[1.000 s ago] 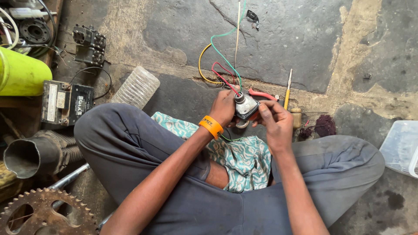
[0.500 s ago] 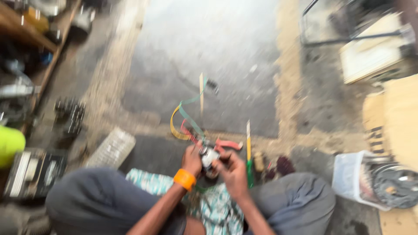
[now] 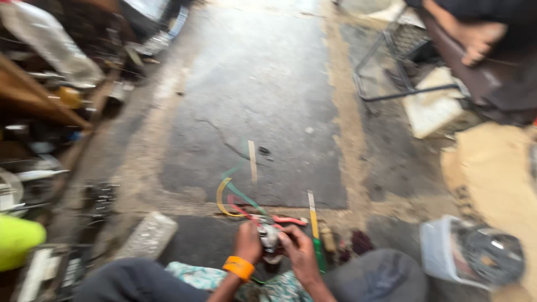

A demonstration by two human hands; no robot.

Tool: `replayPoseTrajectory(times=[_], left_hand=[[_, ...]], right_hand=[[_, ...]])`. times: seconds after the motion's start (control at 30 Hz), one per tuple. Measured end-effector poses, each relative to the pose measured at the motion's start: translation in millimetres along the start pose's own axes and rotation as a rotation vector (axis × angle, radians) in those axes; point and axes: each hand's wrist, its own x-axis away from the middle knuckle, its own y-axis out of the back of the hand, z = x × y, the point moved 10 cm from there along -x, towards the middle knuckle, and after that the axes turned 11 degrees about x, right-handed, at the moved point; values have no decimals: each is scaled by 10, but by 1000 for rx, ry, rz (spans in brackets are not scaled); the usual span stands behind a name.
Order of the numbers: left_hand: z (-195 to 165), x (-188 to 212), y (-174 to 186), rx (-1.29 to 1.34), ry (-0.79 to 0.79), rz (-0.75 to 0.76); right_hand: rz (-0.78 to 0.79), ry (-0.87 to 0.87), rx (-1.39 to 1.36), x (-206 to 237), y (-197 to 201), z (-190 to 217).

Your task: The person sits on the workshop floor repairing a small motorcycle electrical component with an orange housing. They open and reassemble its metal and plastic parts, route and position red and green wires, wrap the component with electrical tape, and use pliers to work on the wire ends.

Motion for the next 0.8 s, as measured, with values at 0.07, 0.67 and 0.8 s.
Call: replayPoseTrajectory(times=[0.07, 0.67, 0.8], left_hand=[[-40, -21, 56, 10, -26, -60], [-614, 264, -221, 760, 311, 422], [-1162, 355, -188, 640, 3, 521]], right_hand=[[-54, -26, 8, -43, -9, -106], [111, 80, -480, 129, -104, 460], [84, 64, -547, 77, -32, 405]])
